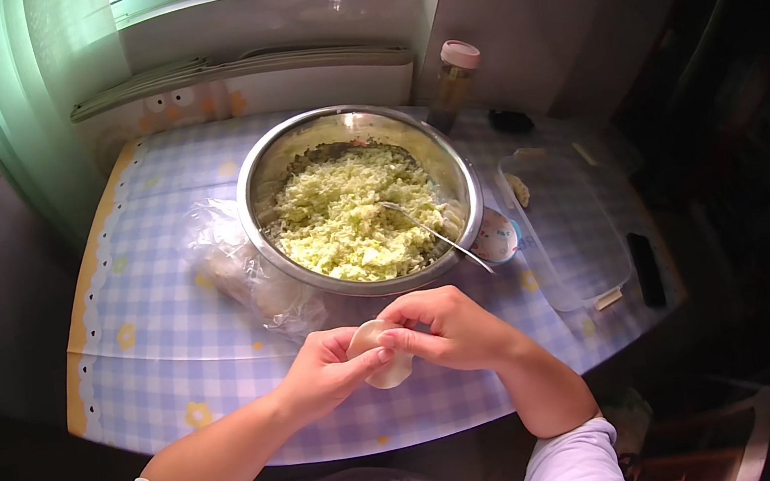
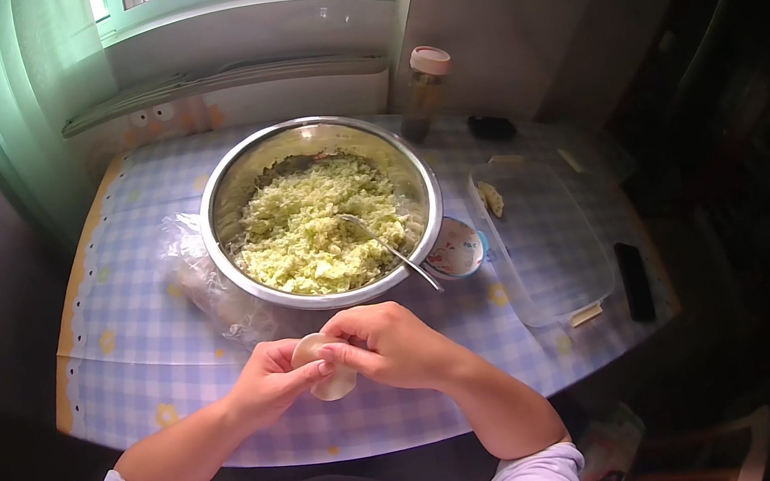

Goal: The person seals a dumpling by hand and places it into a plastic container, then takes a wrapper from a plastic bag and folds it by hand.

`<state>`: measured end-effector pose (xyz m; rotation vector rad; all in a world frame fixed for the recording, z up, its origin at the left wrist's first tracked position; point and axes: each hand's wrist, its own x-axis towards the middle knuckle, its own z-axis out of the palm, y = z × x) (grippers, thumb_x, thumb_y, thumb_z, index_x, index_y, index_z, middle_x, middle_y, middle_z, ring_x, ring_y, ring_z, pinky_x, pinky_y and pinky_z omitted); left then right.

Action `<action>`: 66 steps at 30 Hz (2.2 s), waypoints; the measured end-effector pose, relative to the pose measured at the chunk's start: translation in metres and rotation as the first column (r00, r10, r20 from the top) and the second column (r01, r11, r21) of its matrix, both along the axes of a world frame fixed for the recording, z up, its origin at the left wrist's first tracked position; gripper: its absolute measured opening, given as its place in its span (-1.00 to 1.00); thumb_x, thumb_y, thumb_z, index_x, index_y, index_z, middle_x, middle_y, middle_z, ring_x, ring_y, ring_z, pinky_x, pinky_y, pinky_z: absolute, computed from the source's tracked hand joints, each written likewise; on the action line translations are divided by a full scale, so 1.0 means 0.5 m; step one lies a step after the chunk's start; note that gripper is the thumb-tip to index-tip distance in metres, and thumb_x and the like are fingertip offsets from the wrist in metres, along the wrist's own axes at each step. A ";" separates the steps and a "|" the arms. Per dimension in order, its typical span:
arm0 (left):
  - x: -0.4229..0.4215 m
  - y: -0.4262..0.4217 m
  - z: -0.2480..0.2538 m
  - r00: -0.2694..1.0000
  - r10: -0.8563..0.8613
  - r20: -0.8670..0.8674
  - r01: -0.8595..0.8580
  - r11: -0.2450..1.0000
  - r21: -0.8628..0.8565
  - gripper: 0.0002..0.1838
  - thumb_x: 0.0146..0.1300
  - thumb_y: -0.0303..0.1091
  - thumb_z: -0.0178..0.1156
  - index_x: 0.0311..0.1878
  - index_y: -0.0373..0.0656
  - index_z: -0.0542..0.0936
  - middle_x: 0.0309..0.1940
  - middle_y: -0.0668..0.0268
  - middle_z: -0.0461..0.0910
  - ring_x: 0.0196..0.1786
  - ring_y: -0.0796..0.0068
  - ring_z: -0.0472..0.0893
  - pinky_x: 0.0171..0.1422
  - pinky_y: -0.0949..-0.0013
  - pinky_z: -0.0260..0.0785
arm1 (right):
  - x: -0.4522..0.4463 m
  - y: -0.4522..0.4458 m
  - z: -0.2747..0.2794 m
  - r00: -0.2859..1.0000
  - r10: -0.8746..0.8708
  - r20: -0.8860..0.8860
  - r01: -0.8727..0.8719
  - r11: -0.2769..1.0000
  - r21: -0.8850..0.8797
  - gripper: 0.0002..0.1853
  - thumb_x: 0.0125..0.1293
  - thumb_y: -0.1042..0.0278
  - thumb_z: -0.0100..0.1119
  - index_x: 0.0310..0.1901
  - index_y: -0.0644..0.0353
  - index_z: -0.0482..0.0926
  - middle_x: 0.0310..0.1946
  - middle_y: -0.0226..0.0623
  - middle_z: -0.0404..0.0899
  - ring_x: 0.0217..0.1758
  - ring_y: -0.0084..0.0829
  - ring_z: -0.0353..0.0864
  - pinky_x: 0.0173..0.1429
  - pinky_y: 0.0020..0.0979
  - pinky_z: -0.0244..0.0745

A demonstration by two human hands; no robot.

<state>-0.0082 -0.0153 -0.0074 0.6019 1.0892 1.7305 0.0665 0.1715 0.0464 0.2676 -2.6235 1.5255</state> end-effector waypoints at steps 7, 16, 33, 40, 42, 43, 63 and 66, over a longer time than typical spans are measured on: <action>-0.006 0.001 -0.002 0.996 0.049 0.069 -0.052 0.997 0.055 -0.69 0.30 -0.30 0.27 0.03 -0.26 0.59 -0.14 0.34 0.64 -0.09 0.63 0.58 0.02 0.47 0.44 | 0.002 -0.001 0.006 0.984 -0.018 -0.175 0.026 0.999 0.039 -0.93 0.22 0.47 0.30 -0.33 0.27 0.64 -0.48 -0.27 0.62 -0.45 -0.50 0.60 -0.37 -0.49 0.46; -0.007 0.000 0.012 0.984 0.056 0.170 -0.066 0.996 0.055 -0.68 0.31 -0.29 0.26 0.04 -0.28 0.58 -0.12 0.30 0.63 -0.08 0.59 0.59 0.04 0.45 0.45 | 0.006 -0.007 0.011 0.994 -0.089 -0.057 0.086 0.995 -0.059 -0.91 0.25 0.45 0.26 -0.33 0.30 0.63 -0.50 -0.25 0.59 -0.46 -0.49 0.56 -0.37 -0.47 0.44; -0.015 -0.002 -0.002 0.988 0.032 0.150 -0.045 0.995 0.087 -0.65 0.29 -0.33 0.27 0.08 -0.29 0.55 -0.09 0.26 0.64 -0.03 0.55 0.61 0.07 0.42 0.46 | 0.000 -0.001 0.005 0.986 -0.038 -0.164 0.031 0.999 -0.044 -0.92 0.21 0.55 0.27 -0.26 0.31 0.63 -0.43 -0.25 0.62 -0.40 -0.49 0.61 -0.31 -0.49 0.50; -0.017 -0.003 0.010 0.948 -0.044 0.315 0.027 0.998 0.057 -0.63 0.26 -0.33 0.30 0.08 -0.28 0.54 -0.04 0.23 0.62 0.03 0.47 0.61 0.15 0.35 0.47 | 0.004 -0.002 -0.002 0.973 -0.079 -0.217 0.056 0.992 -0.111 -0.96 0.19 0.59 0.29 -0.32 0.32 0.63 -0.48 -0.30 0.60 -0.44 -0.58 0.56 -0.36 -0.56 0.44; -0.020 -0.004 0.011 0.939 -0.047 0.340 0.030 0.998 0.054 -0.63 0.26 -0.33 0.30 0.08 -0.29 0.54 -0.04 0.23 0.61 0.02 0.46 0.61 0.16 0.34 0.47 | 0.006 -0.004 -0.001 0.974 -0.087 -0.207 0.065 0.991 -0.114 -0.97 0.19 0.59 0.29 -0.33 0.32 0.63 -0.48 -0.30 0.60 -0.44 -0.58 0.56 -0.36 -0.56 0.44; -0.020 -0.003 0.010 0.939 -0.045 0.342 0.030 0.998 0.051 -0.63 0.26 -0.32 0.30 0.07 -0.29 0.54 -0.04 0.23 0.61 0.02 0.47 0.61 0.16 0.34 0.47 | 0.007 -0.005 0.001 0.974 -0.090 -0.207 0.070 0.992 -0.105 -0.96 0.18 0.59 0.29 -0.32 0.31 0.63 -0.49 -0.29 0.59 -0.46 -0.56 0.55 -0.37 -0.54 0.44; -0.001 0.003 -0.020 0.994 0.103 -0.038 -0.101 0.993 0.055 -0.73 0.34 -0.36 0.23 0.02 -0.31 0.61 -0.15 0.35 0.65 -0.12 0.69 0.55 -0.04 0.55 0.41 | 0.005 0.003 0.009 0.993 -0.091 0.079 0.096 0.994 -0.057 -0.86 0.23 0.43 0.28 -0.25 0.32 0.66 -0.44 -0.30 0.64 -0.42 -0.64 0.56 -0.36 -0.55 0.47; -0.003 0.001 -0.017 0.995 0.098 -0.008 -0.097 0.995 0.029 -0.71 0.32 -0.34 0.26 0.02 -0.30 0.61 -0.16 0.33 0.65 -0.12 0.66 0.57 -0.03 0.53 0.43 | 0.006 0.002 0.009 0.991 -0.107 0.076 0.109 0.994 -0.019 -0.87 0.23 0.44 0.29 -0.25 0.32 0.66 -0.47 -0.29 0.64 -0.42 -0.61 0.57 -0.35 -0.53 0.47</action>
